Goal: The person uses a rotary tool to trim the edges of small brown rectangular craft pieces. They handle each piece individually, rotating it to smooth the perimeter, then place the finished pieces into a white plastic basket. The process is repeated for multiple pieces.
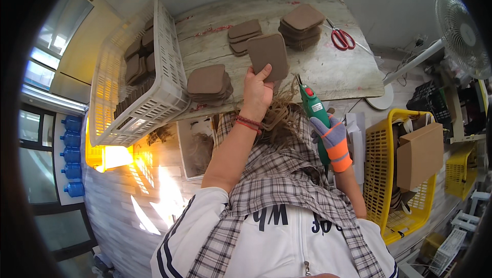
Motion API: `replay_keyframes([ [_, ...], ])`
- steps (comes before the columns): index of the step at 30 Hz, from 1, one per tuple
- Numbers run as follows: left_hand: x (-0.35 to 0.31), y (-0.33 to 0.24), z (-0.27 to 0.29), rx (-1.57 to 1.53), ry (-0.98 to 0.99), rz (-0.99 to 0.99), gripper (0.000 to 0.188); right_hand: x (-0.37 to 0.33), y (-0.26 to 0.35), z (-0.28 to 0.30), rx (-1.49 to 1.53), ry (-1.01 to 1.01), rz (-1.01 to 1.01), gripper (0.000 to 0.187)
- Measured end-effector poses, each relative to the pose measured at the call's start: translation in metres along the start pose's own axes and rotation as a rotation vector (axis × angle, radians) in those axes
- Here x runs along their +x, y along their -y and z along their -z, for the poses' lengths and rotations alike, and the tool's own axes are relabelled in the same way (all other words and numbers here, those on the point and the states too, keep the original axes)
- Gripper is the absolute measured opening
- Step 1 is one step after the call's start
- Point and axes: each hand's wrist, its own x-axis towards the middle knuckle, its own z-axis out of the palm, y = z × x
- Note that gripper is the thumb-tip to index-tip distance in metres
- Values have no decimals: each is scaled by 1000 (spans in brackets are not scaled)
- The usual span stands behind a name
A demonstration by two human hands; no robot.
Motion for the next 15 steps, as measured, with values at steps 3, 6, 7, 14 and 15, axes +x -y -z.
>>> replay_keyframes([
  [3, 1, 11, -1, -120, 46, 35, 33, -2, 13, -7, 35, 5, 7, 34],
  [6, -2, 19, -5, -173, 35, 47, 33, -2, 16, -9, 54, 10, -8, 36],
  [7, -2, 22, -6, -172, 41, 40, 33, -2, 16, -10, 63, 4, -3, 36],
  [14, -13, 36, -6, -146, 39, 111, 37, -2, 21, -10, 96, -56, 26, 35],
  [15, -16, 38, -5, -138, 53, 129, 40, -2, 22, -9, 111, -61, 32, 34],
])
